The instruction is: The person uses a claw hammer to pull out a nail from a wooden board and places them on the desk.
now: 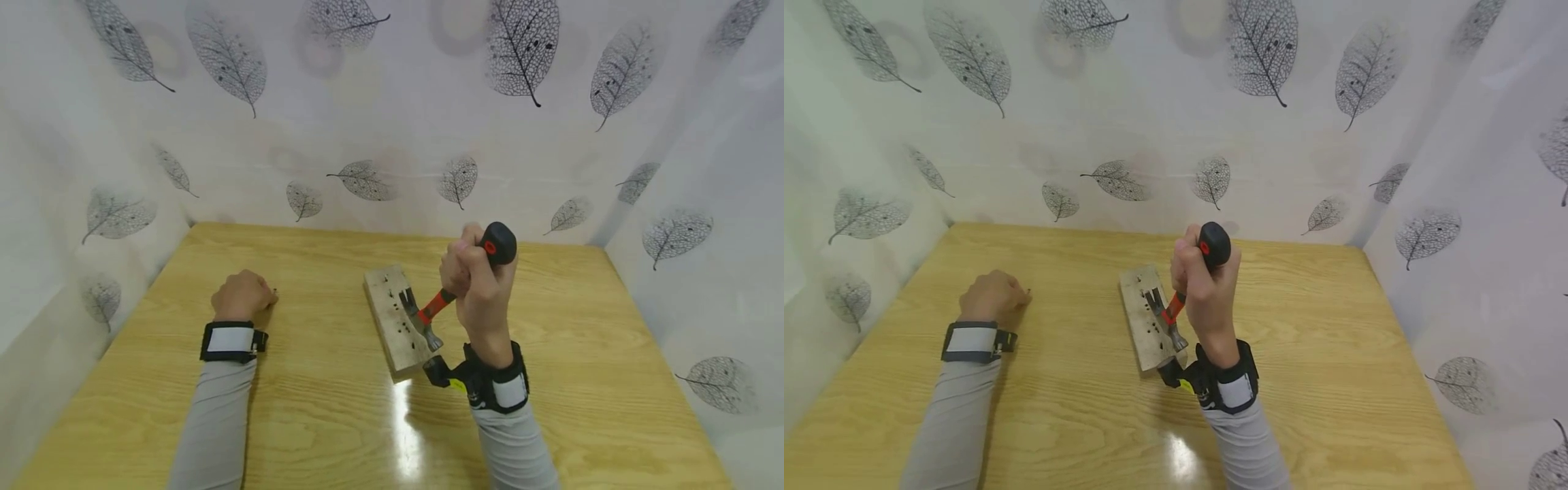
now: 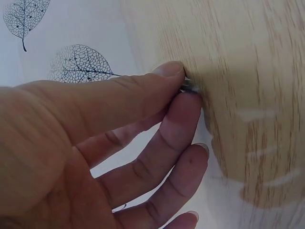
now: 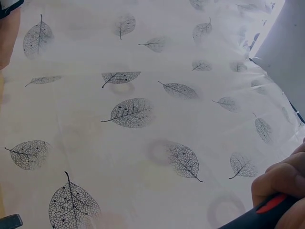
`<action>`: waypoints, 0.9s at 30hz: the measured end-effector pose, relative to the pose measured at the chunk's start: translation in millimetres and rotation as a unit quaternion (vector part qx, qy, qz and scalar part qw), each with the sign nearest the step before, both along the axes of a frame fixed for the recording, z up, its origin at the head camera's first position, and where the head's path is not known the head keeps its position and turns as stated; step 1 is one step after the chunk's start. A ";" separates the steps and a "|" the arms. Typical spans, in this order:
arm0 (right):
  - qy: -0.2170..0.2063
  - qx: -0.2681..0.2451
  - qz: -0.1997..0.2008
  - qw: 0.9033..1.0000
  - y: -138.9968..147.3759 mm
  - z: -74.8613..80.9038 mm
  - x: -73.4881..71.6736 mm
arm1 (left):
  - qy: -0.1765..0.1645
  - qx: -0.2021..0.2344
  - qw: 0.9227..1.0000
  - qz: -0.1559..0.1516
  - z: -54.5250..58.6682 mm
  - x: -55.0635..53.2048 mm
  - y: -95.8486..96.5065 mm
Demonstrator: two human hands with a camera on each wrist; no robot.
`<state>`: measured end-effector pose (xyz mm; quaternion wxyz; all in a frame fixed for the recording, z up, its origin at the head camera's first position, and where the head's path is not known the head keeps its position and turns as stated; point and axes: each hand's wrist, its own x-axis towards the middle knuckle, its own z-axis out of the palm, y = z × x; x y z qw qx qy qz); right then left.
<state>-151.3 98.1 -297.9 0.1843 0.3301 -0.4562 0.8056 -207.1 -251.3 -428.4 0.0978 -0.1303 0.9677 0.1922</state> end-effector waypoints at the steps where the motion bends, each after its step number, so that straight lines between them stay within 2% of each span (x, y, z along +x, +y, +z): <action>1: 0.000 0.002 0.000 1.000 -0.2 -0.2 -0.5 | -0.001 -0.003 1.000 0.001 -0.5 0.2 0.2; 7: 0.000 0.006 -0.010 1.000 -1.5 -3.1 -3.2 | 0.019 -0.019 1.000 0.004 0.5 1.8 1.4; 9: 0.002 0.006 -0.011 1.000 -2.4 -4.0 -4.3 | 0.045 -0.025 0.999 0.000 3.7 3.1 3.3; 13: 0.004 0.009 -0.014 1.000 -5.4 -4.9 -6.8 | 0.127 -0.009 0.992 -0.028 13.1 3.5 12.7; 15: 0.004 0.013 -0.018 1.000 -7.0 -4.8 -8.1 | 0.161 0.016 0.985 -0.063 16.6 1.0 22.2; 17: 0.005 0.017 -0.021 1.000 -8.3 -5.4 -9.0 | 0.178 0.046 0.977 -0.110 18.0 -2.1 36.6; 20: 0.006 0.019 -0.025 0.999 -9.3 -6.9 -10.1 | 0.170 0.088 0.962 -0.193 12.6 -7.2 64.5; 23: 0.007 0.018 -0.028 0.999 -10.0 -9.1 -11.2 | 0.153 0.116 0.941 -0.278 3.6 -9.2 92.8; 25: 0.008 0.021 -0.035 0.999 -10.9 -10.9 -12.5 | 0.150 0.120 0.928 -0.319 -2.0 -9.1 107.5; 27: 0.010 0.027 -0.044 0.999 -12.7 -13.2 -14.1 | 0.151 0.116 0.919 -0.344 -6.1 -8.2 117.2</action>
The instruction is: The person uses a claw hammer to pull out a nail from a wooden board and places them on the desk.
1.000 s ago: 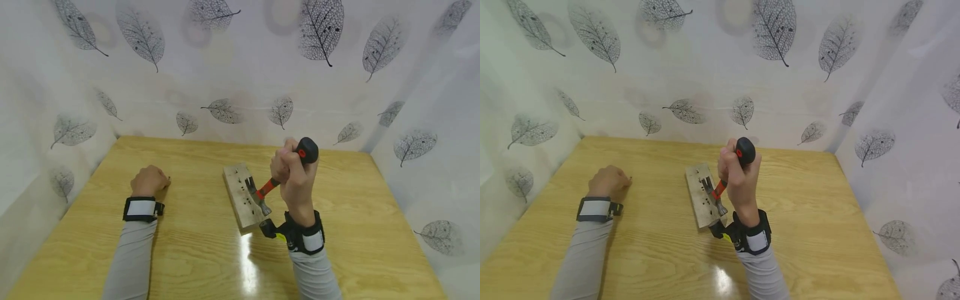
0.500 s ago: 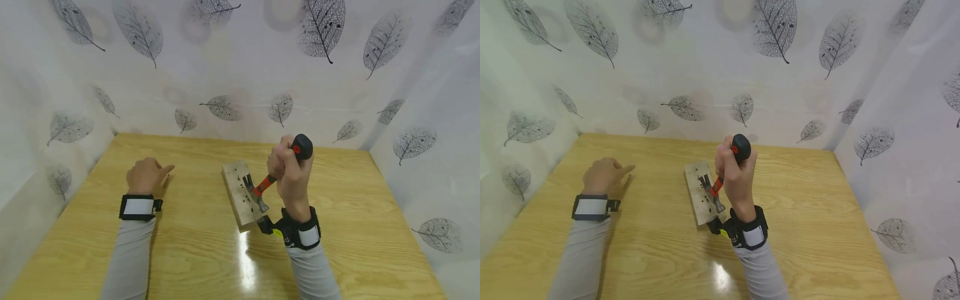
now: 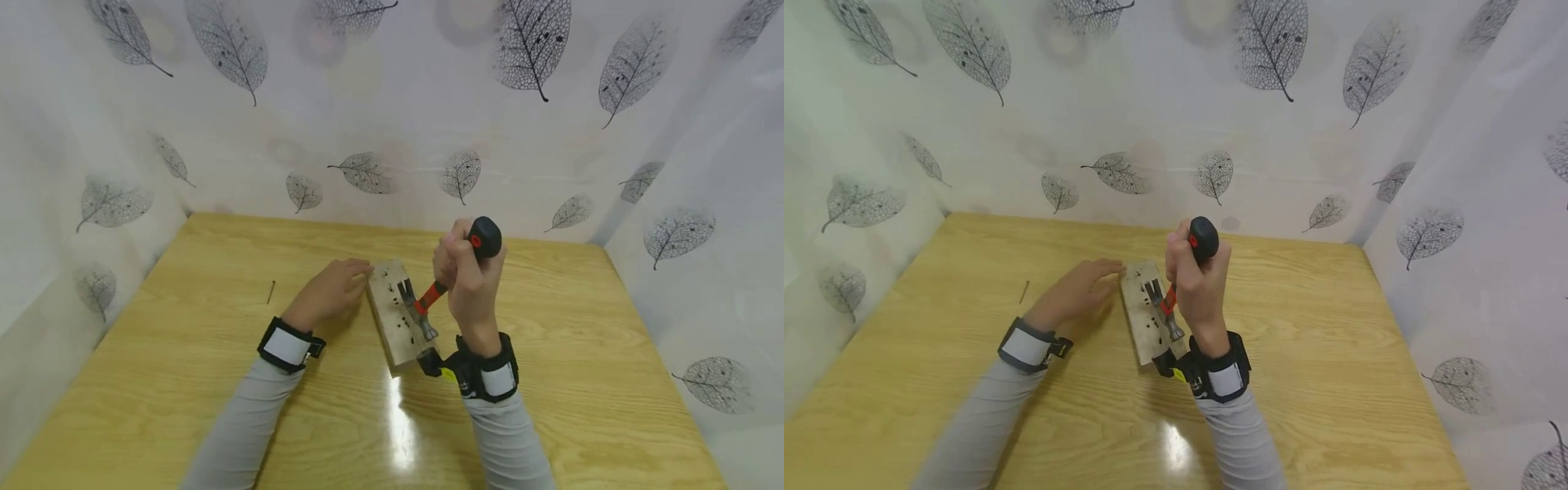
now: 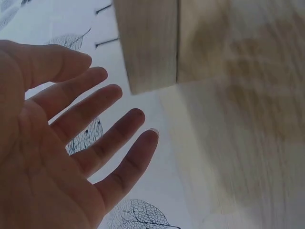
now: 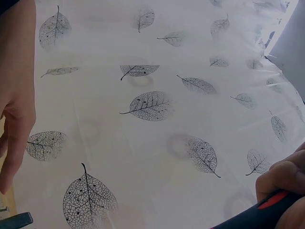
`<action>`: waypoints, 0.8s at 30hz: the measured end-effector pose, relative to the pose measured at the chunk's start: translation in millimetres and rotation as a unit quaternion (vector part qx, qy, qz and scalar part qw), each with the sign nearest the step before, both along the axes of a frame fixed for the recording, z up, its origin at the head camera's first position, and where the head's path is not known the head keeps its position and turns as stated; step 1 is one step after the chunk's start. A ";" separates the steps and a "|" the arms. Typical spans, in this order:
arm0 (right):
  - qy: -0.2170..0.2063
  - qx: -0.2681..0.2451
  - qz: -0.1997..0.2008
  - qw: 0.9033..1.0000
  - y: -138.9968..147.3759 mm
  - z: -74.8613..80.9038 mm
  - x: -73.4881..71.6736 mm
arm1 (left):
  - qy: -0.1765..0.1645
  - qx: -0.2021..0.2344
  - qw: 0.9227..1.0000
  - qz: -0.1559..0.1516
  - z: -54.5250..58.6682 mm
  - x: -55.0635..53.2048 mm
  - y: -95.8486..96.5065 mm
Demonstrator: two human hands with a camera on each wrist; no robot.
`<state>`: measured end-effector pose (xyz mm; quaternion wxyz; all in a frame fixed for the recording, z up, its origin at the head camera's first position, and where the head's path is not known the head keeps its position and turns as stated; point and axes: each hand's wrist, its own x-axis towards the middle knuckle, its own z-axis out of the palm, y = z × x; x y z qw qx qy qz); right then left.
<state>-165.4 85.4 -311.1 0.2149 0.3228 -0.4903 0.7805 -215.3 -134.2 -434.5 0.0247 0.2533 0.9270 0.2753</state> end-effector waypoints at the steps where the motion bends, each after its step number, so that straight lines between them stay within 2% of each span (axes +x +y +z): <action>1: 0.001 0.004 -0.004 1.000 -1.3 -1.0 -0.9 | 0.005 -0.002 1.000 -0.006 -0.9 0.7 2.8; 7: 0.001 0.032 -0.018 0.999 -12.1 -11.6 -7.5 | 0.025 -0.009 1.000 -0.016 -2.2 2.9 5.1; 10: 0.000 0.038 -0.023 0.999 -16.9 -16.1 -10.1 | 0.025 -0.004 0.999 -0.025 -2.6 2.3 3.9; 15: -0.006 0.054 -0.029 0.998 -20.7 -20.8 -17.9 | 0.017 -0.006 1.000 -0.020 -1.9 2.3 5.0; 24: -0.067 0.086 0.004 0.994 -33.4 -25.5 -46.5 | 0.002 -0.018 1.000 0.003 -1.2 3.8 5.4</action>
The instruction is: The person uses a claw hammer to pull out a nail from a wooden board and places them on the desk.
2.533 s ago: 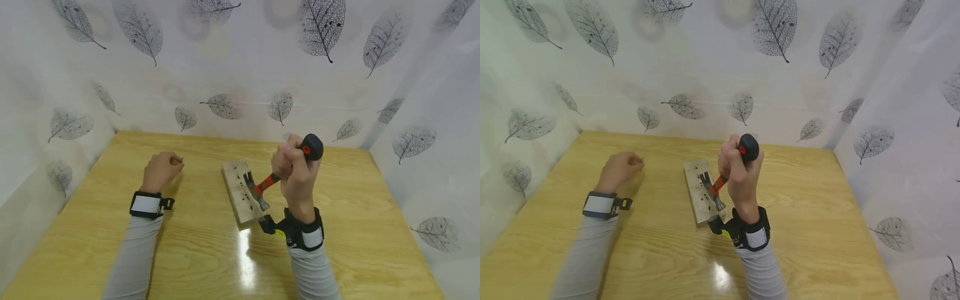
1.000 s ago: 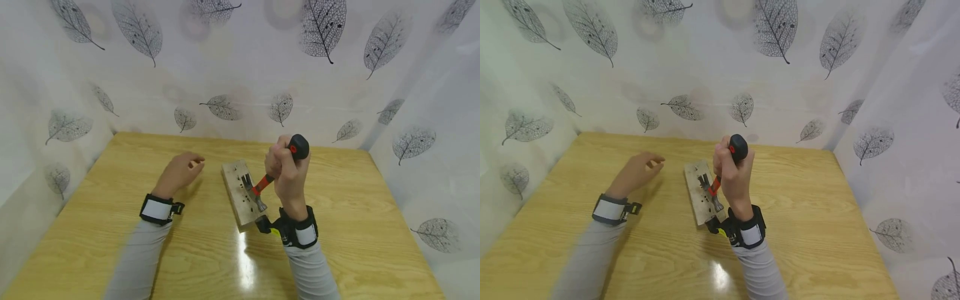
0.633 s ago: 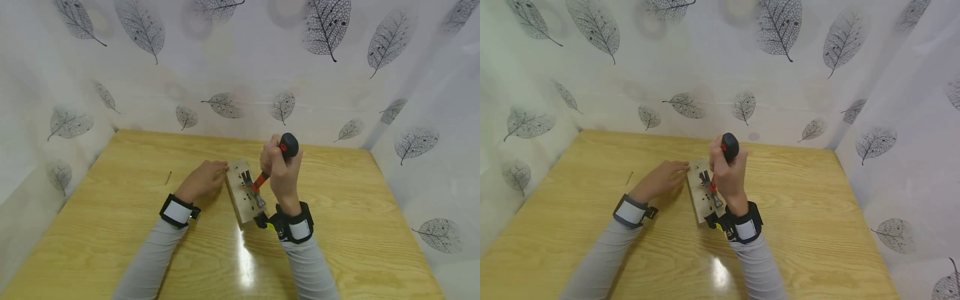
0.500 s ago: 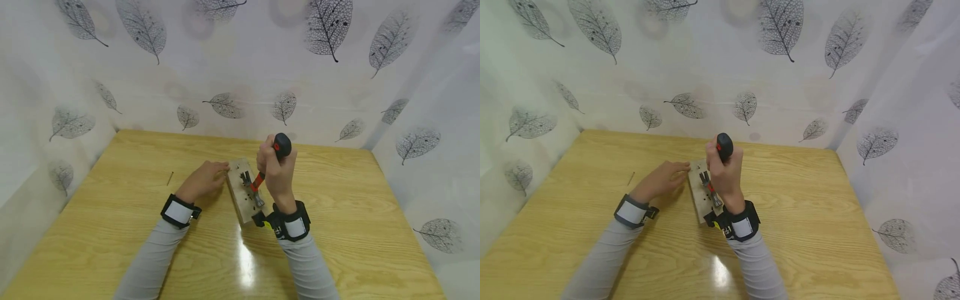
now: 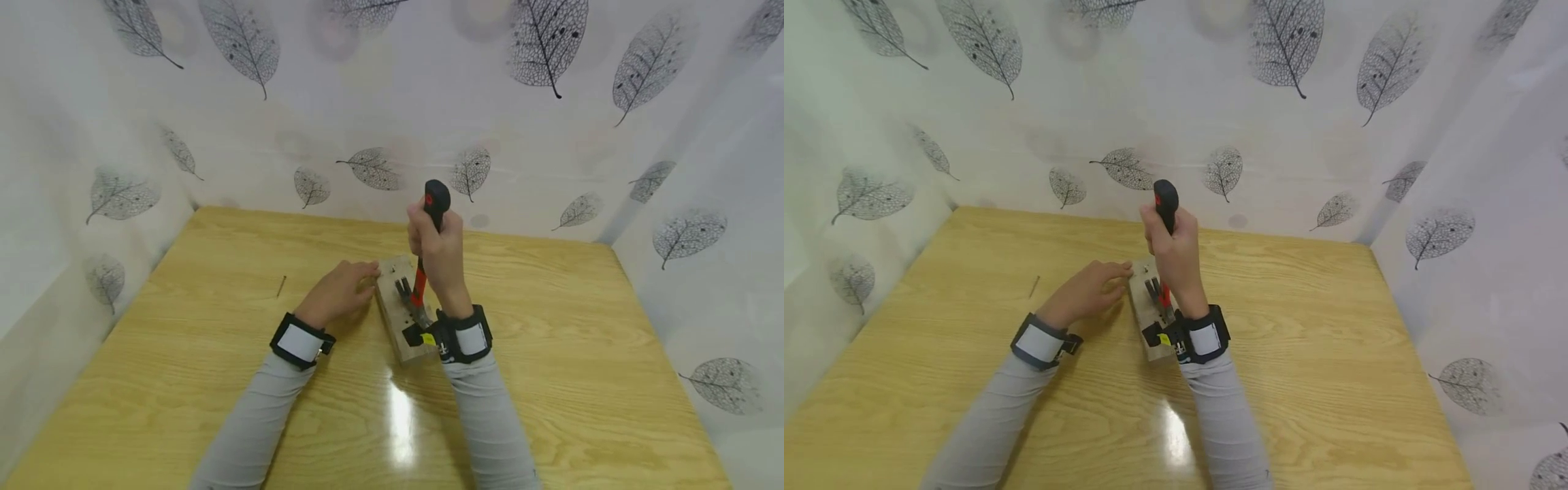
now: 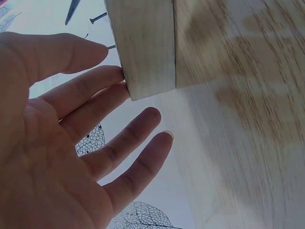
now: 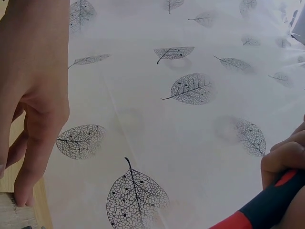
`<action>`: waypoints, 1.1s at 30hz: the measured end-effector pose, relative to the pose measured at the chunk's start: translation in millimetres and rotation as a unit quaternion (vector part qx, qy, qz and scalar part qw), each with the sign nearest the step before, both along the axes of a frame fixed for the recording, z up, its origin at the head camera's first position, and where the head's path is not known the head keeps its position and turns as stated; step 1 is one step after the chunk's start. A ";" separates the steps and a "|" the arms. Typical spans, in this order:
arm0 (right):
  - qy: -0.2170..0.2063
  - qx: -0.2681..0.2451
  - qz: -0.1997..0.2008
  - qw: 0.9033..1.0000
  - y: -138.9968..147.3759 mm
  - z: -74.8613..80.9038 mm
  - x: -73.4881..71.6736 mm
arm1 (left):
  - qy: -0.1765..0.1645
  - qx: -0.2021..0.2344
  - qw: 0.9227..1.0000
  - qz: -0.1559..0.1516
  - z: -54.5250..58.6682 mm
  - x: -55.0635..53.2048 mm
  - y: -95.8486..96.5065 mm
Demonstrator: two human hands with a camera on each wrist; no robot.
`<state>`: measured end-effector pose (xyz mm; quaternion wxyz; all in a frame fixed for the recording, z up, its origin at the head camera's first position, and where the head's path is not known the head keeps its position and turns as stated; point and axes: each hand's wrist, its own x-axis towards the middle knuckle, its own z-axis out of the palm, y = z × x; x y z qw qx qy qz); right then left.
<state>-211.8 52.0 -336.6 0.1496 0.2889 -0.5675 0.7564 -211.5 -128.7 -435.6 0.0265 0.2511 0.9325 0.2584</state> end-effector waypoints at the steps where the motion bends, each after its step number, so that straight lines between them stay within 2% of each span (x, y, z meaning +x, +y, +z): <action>1: -0.007 0.004 0.005 1.000 -0.9 0.4 -2.8 | -0.001 0.001 1.000 0.001 0.0 0.3 0.6; 5: -0.049 0.032 0.015 0.998 -7.9 3.5 -16.3 | -0.014 0.005 1.000 0.008 2.1 1.0 1.1; 8: -0.080 0.068 0.002 0.994 -15.5 7.9 -24.8 | -0.024 0.007 1.000 0.010 3.8 1.3 0.6; 16: -0.123 0.128 -0.037 0.983 -28.1 25.3 -28.3 | -0.038 -0.013 0.999 0.014 -0.3 -0.6 1.0; 22: -0.133 0.118 -0.020 0.984 -25.9 24.1 -36.0 | -0.021 -0.016 1.000 0.014 -1.6 -0.8 2.0; 27: -0.135 0.103 0.008 0.985 -21.7 22.3 -41.0 | -0.028 -0.015 0.999 0.017 -0.2 0.6 1.6; 33: -0.138 0.104 0.019 0.985 -20.2 23.4 -40.7 | -0.032 -0.011 0.999 0.016 0.3 -0.6 3.6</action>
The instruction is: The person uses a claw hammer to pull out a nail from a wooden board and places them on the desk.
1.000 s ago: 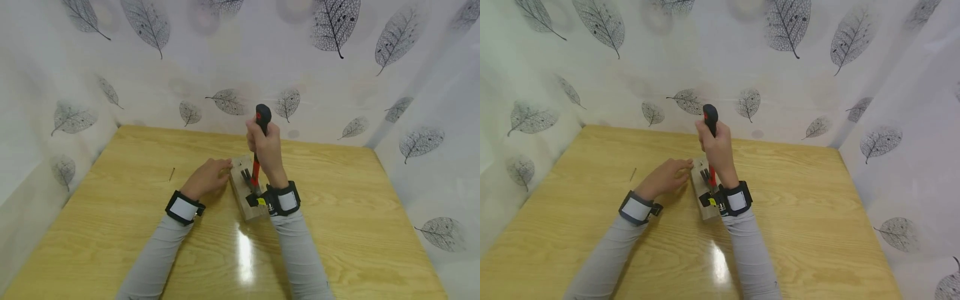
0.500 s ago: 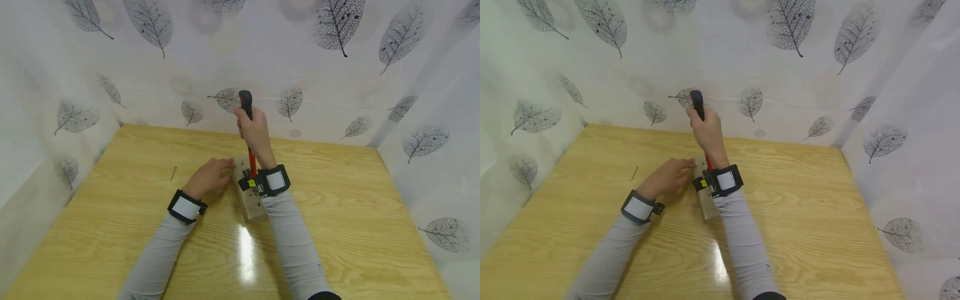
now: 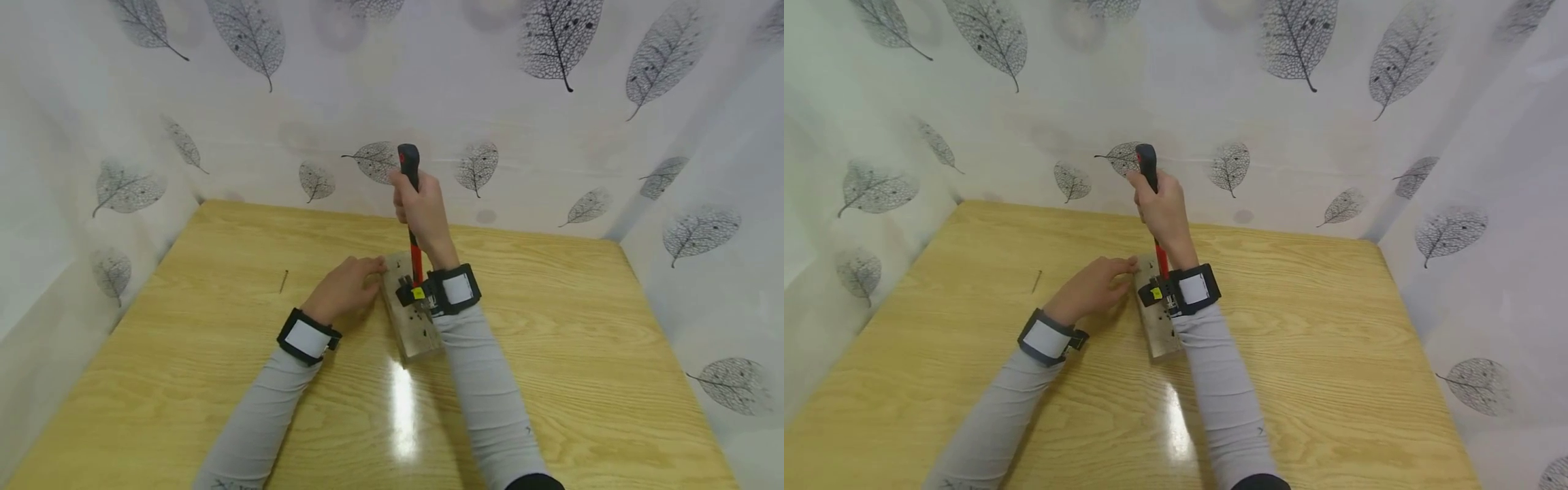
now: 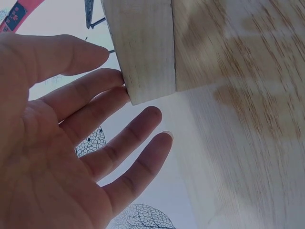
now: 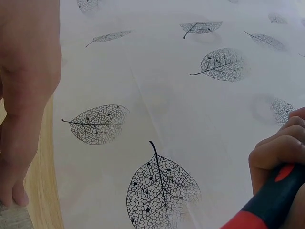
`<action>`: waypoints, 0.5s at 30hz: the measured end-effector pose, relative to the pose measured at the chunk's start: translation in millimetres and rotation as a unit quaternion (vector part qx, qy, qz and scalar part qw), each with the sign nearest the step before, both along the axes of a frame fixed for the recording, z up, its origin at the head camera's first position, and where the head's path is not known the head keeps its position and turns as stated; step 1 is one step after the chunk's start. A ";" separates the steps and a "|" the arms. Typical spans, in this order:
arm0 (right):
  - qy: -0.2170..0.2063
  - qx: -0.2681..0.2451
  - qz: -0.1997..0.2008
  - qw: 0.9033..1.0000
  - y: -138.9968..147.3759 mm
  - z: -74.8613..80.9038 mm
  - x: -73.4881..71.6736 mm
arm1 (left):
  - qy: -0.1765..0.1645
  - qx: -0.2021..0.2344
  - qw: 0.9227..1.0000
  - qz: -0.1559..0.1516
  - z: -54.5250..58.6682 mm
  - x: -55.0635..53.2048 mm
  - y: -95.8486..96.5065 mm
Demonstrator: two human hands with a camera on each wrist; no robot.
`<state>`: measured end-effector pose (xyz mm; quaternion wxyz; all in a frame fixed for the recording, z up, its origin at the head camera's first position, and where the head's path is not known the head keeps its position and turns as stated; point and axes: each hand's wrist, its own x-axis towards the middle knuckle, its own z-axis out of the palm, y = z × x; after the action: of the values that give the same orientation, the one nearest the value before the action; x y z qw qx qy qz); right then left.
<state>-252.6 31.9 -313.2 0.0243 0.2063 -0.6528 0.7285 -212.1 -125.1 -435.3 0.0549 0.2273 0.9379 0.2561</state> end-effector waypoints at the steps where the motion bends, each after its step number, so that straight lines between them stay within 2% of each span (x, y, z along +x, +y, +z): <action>1: 0.000 -0.001 0.000 1.000 -0.1 0.3 0.0 | 0.001 0.001 1.000 0.000 -0.2 -0.4 0.3; 6: -0.008 -0.003 0.000 1.000 -2.0 1.8 -2.3 | 0.002 0.000 1.000 0.003 -0.5 -1.0 0.4; 15: -0.039 0.028 -0.004 0.999 -10.3 0.5 -10.2 | -0.002 -0.006 1.000 0.009 -1.6 -0.1 0.2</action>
<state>-262.8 21.5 -312.6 -0.0045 0.1755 -0.6744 0.7172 -212.2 -124.9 -436.9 0.0559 0.2184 0.9414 0.2509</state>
